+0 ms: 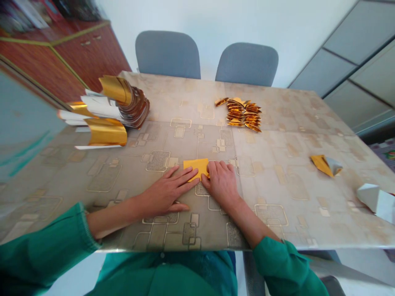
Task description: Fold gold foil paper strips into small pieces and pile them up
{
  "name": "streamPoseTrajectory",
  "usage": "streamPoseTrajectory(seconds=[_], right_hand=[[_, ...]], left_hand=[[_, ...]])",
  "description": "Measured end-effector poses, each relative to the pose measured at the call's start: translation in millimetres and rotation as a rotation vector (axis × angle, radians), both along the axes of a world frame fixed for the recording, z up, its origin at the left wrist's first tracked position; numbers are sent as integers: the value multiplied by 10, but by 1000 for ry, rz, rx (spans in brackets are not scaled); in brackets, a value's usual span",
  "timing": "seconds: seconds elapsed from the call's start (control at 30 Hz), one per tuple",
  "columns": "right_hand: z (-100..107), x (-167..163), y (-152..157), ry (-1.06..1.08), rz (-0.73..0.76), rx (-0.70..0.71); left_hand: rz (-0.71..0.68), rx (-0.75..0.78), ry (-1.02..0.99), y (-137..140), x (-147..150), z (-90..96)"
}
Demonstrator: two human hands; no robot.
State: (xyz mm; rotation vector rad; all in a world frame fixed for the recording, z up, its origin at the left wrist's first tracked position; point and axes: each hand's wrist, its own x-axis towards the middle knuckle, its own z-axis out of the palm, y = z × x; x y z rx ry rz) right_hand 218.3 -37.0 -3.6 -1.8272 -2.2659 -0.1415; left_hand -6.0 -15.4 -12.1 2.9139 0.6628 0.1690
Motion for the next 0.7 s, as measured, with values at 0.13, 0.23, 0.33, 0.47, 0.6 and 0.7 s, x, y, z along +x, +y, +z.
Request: streamPoseTrajectory(seconds=[0.13, 0.23, 0.33, 0.47, 0.6, 0.7], right_hand=[[4, 57, -13, -32, 3, -20], [8, 83, -18, -40, 7, -37], [9, 92, -16, -37, 10, -50], [14, 96, -5, -33, 7, -57], [21, 104, 7, 3, 14, -70], [23, 105, 15, 24, 13, -78]], left_hand=[[-34, -13, 16, 55, -33, 15], [-69, -13, 6, 105, -88, 25], [-78, 11, 6, 147, -206, 25], [-73, 62, -10, 161, -396, 24], [-77, 131, -99, 139, -397, 41], [-63, 161, -204, 146, -212, 70]])
